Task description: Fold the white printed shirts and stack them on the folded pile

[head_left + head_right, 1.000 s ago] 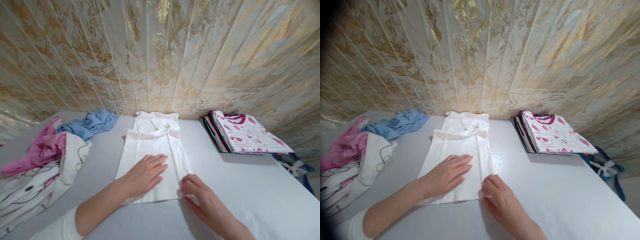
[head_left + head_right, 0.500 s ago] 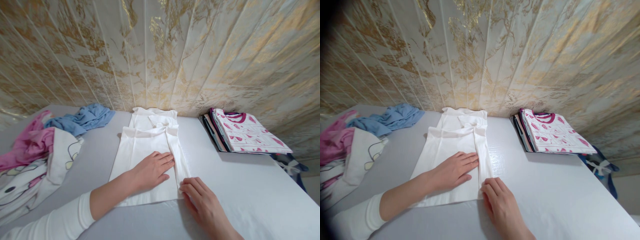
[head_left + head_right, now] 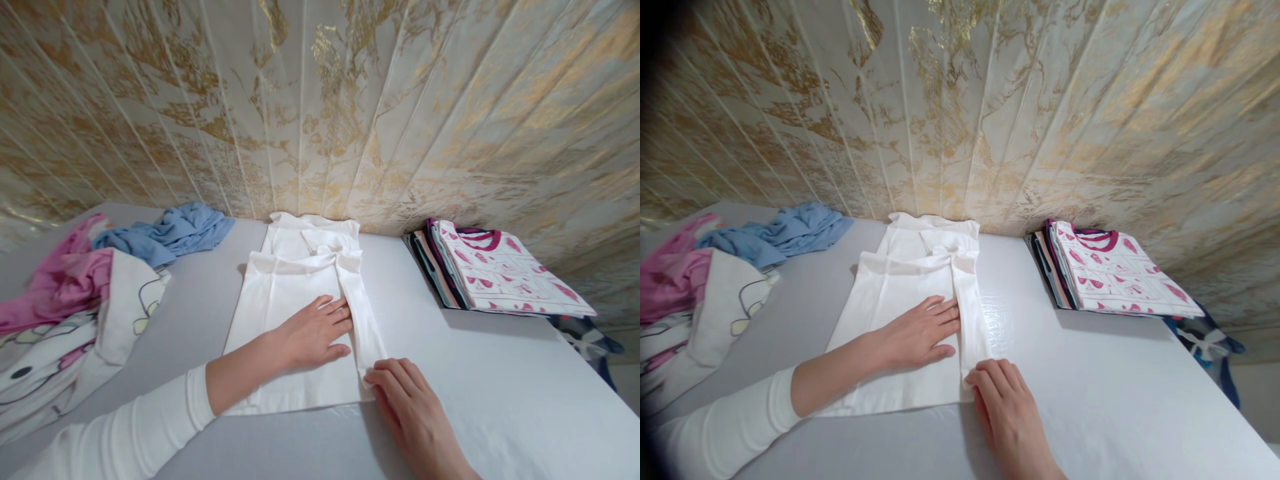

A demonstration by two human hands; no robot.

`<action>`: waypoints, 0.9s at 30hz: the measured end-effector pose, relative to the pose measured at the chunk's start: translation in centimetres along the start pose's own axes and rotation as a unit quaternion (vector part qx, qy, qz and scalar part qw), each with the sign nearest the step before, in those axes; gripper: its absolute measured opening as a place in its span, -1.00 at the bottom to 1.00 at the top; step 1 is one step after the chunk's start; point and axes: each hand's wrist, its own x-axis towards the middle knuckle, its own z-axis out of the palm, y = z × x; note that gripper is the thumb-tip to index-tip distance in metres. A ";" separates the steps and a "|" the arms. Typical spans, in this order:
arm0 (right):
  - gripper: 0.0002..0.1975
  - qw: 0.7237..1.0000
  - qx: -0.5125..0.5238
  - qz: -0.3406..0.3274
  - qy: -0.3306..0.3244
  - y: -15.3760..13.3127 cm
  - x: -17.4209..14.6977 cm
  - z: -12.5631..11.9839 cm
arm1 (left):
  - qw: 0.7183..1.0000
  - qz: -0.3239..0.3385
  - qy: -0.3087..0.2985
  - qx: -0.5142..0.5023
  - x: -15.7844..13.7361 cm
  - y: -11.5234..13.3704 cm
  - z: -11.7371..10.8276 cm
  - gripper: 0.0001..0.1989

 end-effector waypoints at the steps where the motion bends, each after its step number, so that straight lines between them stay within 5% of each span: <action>1: -0.76 1.000 0.003 0.000 0.002 0.1 0.0 0.0 | 1.000 -0.025 0.014 0.003 0.0 -0.1 -0.1 -0.67; 6: -0.77 1.000 0.012 -0.002 0.003 0.1 -0.1 -0.1 | 0.985 -0.148 0.092 0.004 0.9 -1.5 -0.7 -0.68; 13: -0.78 1.000 0.016 -0.012 0.010 0.1 -0.2 0.0 | 0.997 -0.024 0.061 -0.040 4.3 -4.6 0.1 -0.57; 27: -0.79 1.000 0.016 -0.012 -0.002 0.3 -0.6 0.0 | 0.994 -0.040 0.082 -0.062 4.5 -5.2 1.4 -0.56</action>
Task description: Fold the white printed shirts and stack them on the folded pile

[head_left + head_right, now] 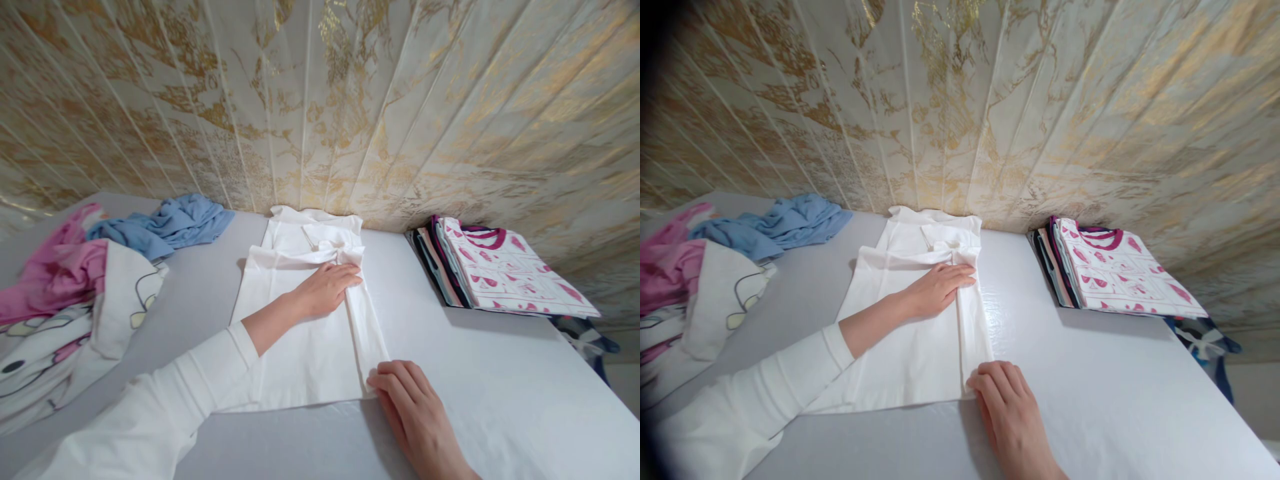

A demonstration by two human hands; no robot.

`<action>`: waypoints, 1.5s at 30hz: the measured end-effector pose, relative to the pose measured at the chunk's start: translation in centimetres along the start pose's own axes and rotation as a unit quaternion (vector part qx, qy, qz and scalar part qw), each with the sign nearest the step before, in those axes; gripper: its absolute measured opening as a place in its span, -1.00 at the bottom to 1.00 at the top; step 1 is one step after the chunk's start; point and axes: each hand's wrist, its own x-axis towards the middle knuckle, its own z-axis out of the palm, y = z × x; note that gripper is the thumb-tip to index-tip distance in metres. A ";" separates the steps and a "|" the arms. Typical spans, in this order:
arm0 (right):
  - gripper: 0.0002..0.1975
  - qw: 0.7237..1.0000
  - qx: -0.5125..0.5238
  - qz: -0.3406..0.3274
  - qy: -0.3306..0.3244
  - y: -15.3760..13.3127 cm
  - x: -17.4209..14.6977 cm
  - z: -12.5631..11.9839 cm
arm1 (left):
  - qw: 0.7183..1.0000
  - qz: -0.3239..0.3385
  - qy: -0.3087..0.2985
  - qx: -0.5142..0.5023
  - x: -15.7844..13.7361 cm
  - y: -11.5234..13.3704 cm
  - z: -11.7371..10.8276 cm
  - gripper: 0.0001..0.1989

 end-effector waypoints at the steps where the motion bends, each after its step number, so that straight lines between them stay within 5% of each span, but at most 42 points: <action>1: -0.79 1.000 -0.001 0.001 0.001 0.0 0.0 0.0 | 1.000 -0.003 -0.001 0.001 0.0 0.0 0.0 -0.56; 21: -0.80 0.999 0.041 -0.008 -0.010 -0.5 -0.2 0.2 | 0.998 0.002 -0.028 0.048 0.0 0.1 -0.1 -0.55; 28: -0.72 0.990 0.133 0.044 -0.012 0.6 0.0 -1.0 | 0.992 0.094 -0.077 0.036 -3.5 4.5 -1.9 -0.61; 33: -0.70 0.987 0.137 0.074 0.029 2.3 2.7 -1.1 | 0.985 0.108 -0.134 0.005 -6.7 6.9 -1.9 -0.56; 40: -0.68 0.989 0.131 0.062 0.013 7.1 9.4 1.4 | 0.982 0.104 -0.156 -0.002 -7.1 7.2 -2.2 -0.54; 45: -0.70 0.966 0.136 0.207 0.067 11.9 12.2 1.5 | 0.980 0.110 -0.166 -0.025 -7.9 8.1 -2.5 -0.53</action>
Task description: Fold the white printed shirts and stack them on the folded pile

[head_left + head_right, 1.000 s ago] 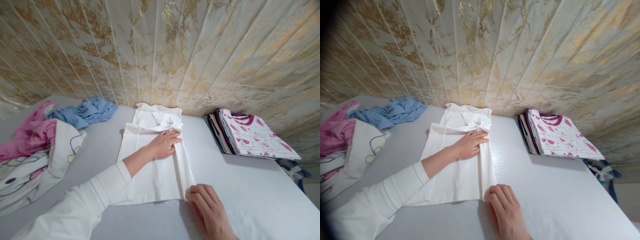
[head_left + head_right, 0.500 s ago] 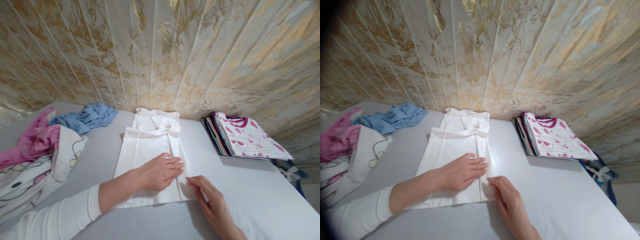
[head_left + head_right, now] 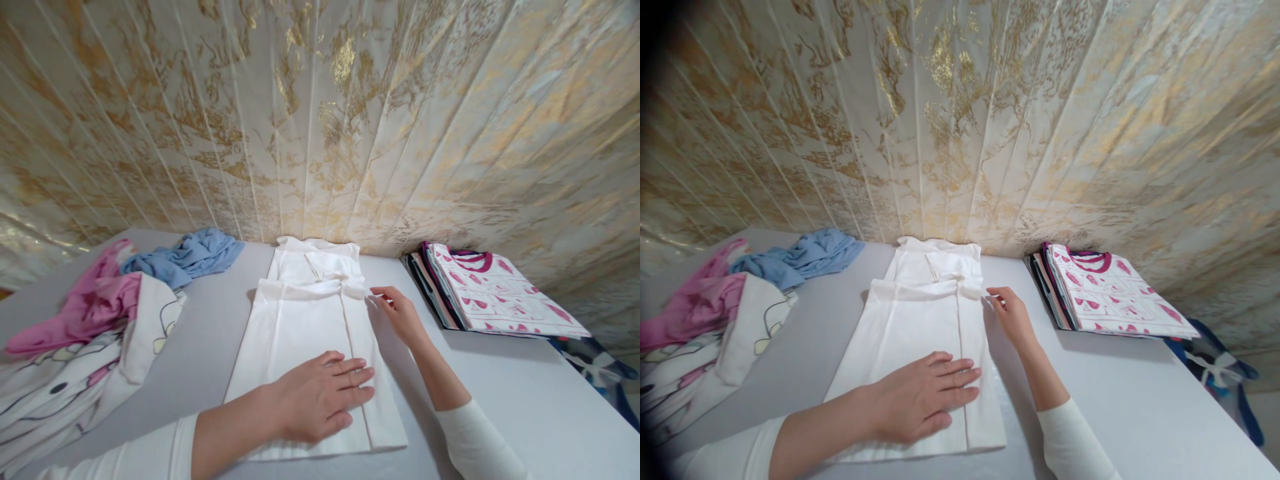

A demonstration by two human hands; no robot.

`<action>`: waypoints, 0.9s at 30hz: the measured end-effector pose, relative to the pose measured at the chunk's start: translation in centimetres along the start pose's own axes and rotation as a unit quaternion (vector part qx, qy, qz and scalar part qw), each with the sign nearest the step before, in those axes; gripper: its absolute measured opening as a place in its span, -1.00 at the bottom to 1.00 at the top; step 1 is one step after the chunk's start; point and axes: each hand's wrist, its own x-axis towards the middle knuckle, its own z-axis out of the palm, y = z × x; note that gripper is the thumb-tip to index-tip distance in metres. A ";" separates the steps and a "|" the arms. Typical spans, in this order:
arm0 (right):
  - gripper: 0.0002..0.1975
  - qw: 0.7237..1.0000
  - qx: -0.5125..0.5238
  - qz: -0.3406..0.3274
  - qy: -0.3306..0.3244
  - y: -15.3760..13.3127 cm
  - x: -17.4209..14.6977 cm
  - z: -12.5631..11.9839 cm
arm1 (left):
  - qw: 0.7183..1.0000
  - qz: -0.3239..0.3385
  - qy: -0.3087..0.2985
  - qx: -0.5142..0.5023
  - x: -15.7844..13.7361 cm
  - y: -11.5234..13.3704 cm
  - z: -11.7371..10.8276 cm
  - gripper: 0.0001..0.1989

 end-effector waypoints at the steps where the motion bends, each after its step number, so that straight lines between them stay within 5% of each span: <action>1: -0.69 1.000 -0.004 0.021 0.013 0.5 0.7 0.0 | 1.000 0.002 -0.001 -0.004 -0.1 0.3 0.0 -0.52; 9: -0.65 0.998 -0.014 0.064 -0.006 0.6 5.8 3.4 | 1.000 0.001 -0.004 -0.010 -0.4 2.6 0.2 -0.51; 17: -0.68 0.999 -0.048 0.018 0.012 -0.4 6.7 4.8 | 0.997 0.027 0.011 0.065 -0.6 4.6 1.1 -0.56; 22: -0.60 0.996 -0.060 -0.051 0.042 -1.8 3.4 3.6 | 0.999 0.000 -0.018 0.030 -1.2 5.2 -0.2 -0.53; 27: -0.58 0.992 -0.017 -0.128 -0.012 -3.0 -3.2 3.5 | 0.999 -0.032 0.020 -0.001 -1.7 4.4 -1.5 -0.50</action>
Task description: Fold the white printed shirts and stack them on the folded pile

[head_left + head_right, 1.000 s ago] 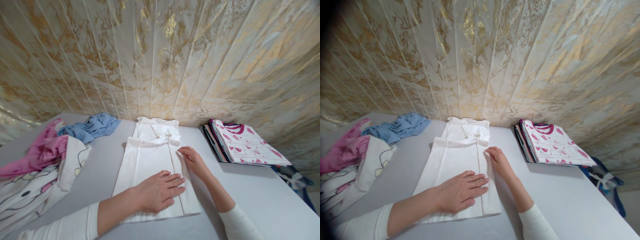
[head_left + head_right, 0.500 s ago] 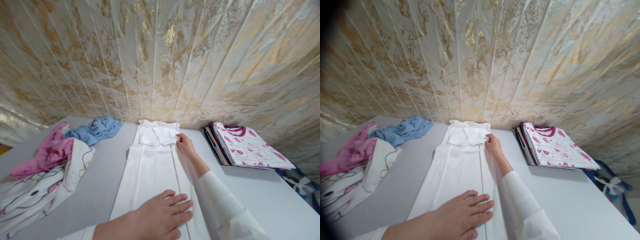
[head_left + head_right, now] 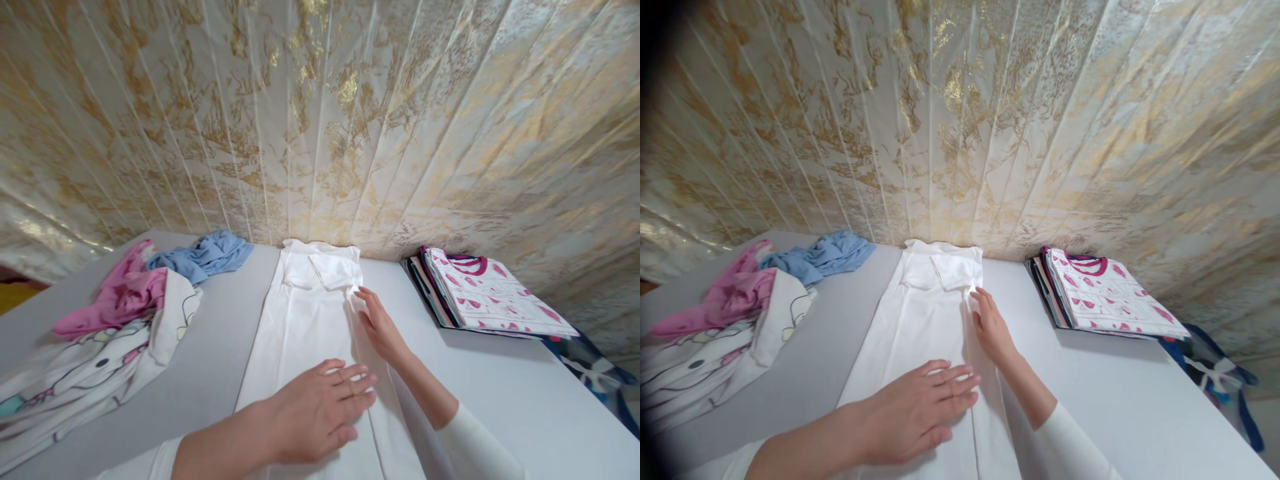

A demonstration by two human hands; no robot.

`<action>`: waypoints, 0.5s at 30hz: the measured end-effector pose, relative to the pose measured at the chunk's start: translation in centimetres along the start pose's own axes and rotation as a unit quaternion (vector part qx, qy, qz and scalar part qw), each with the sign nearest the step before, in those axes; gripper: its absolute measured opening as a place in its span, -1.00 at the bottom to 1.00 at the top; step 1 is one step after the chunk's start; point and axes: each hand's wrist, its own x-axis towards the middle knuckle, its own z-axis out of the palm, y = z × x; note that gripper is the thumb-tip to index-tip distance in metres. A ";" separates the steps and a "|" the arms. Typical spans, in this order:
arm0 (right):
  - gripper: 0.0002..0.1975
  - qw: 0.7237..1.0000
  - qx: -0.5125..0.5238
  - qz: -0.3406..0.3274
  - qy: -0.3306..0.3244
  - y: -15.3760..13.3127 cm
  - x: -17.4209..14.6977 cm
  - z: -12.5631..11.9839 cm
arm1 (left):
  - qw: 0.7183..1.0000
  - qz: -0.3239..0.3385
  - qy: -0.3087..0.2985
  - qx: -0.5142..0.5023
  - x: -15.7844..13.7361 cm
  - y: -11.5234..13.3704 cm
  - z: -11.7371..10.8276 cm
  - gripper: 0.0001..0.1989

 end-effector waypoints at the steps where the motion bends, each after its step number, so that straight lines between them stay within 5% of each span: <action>1: -0.59 1.000 0.019 -0.005 -0.010 -0.3 -0.9 0.1 | 1.000 0.003 0.000 -0.001 0.2 -0.2 0.2 -0.50; 8: -0.64 0.985 0.152 0.011 -0.082 0.4 -0.7 -1.2 | 0.998 0.049 -0.010 -0.038 3.0 -0.2 2.9 -0.37; 15: -0.62 0.986 0.010 -0.114 -0.120 2.2 1.2 -0.6 | 0.991 0.109 -0.013 -0.081 2.7 -0.3 4.3 -0.51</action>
